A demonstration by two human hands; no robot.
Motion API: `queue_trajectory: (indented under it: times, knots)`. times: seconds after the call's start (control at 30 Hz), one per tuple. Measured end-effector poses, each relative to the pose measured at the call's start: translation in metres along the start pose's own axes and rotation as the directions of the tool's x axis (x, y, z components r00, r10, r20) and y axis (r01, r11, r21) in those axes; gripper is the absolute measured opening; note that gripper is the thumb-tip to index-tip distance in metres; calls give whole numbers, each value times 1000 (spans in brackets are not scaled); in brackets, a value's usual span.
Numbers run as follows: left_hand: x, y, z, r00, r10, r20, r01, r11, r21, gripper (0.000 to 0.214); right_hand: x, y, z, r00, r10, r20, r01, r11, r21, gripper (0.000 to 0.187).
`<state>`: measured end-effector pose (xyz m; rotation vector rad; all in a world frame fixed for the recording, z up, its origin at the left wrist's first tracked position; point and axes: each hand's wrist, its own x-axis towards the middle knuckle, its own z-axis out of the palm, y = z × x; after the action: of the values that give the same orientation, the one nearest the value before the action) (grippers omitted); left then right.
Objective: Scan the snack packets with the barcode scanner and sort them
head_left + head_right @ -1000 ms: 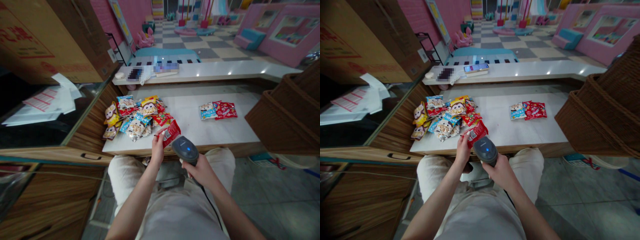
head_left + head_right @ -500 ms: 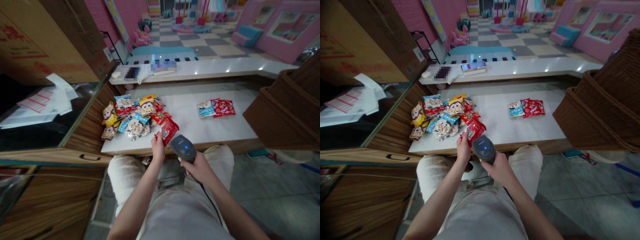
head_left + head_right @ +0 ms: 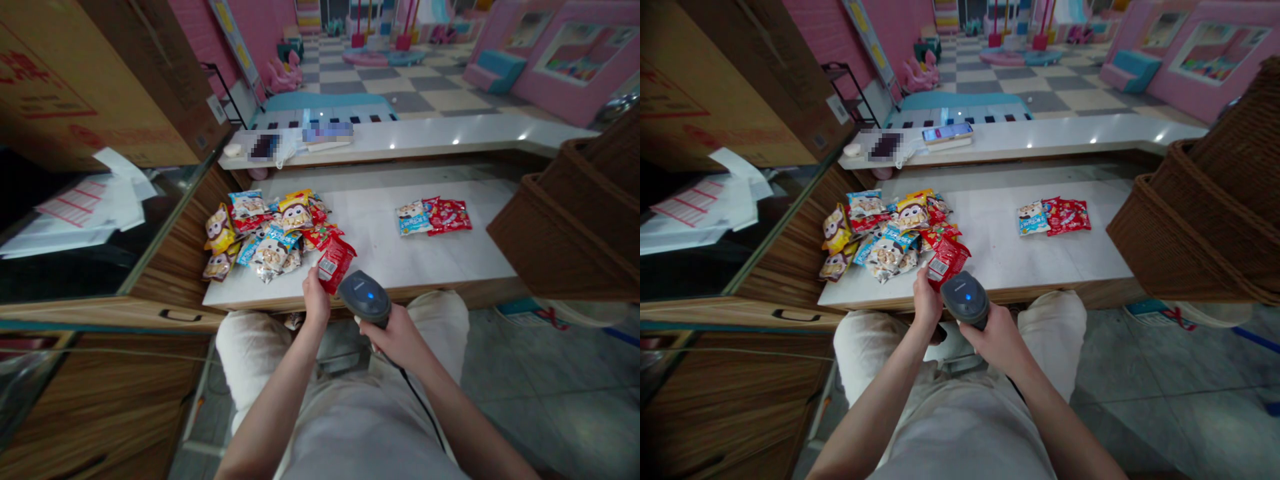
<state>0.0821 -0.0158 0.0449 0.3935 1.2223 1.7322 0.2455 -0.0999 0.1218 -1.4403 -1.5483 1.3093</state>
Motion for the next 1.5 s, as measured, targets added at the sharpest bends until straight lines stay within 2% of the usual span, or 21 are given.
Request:
queue_trajectory:
  times: [0.17,0.43,0.6,0.7,0.8,0.9,1.0,1.07,1.17,1.23,1.3,1.37,1.43,1.5]
  knots:
    - [-1,2,3,998,-8,57,10,1000,-29,38,-1,2,-1,1000,-25,5,25,1000,7,17]
    - [2,-3,-5,998,15,-63,-11,997,76,45,-1,3,-1,1000,8,2,-8,1000,16,18]
    - [4,-9,-5,1000,6,-1,-6,997,78,50,-3,5,-4,1000,21,-10,-20,998,66,17]
    - [2,-14,5,996,-14,86,7,997,77,51,-6,10,-15,998,52,-46,-47,993,107,21]
    - [-1,-21,28,981,-29,194,14,997,78,49,-9,18,-33,990,96,-105,-79,985,153,24]
    - [4,-31,67,949,-13,315,-21,994,107,48,-14,29,-51,981,99,-170,-68,982,175,25]
    - [22,-50,115,905,123,408,-205,965,164,54,-18,38,-62,973,100,-210,-62,981,184,26]
    - [35,-68,147,845,206,493,-349,912,216,62,-19,40,-67,969,113,-220,-73,981,182,26]
    - [46,-98,184,728,168,665,-518,770,373,86,-19,42,-71,964,134,-232,-95,981,169,27]
    - [47,-114,202,663,100,742,-643,583,496,95,-18,42,-74,961,143,-237,-105,980,167,29]
    - [46,-122,216,631,43,774,-730,371,574,94,-17,44,-77,958,150,-243,-113,980,162,30]
    - [48,-123,227,624,4,781,-760,237,606,91,-15,46,-79,958,154,-243,-119,981,152,30]
    - [53,-119,236,623,-21,782,-764,194,615,93,-14,48,-80,960,154,-235,-123,982,143,29]
    - [59,-111,237,605,-28,796,-775,211,596,96,-13,50,-79,962,148,-231,-118,983,138,28]
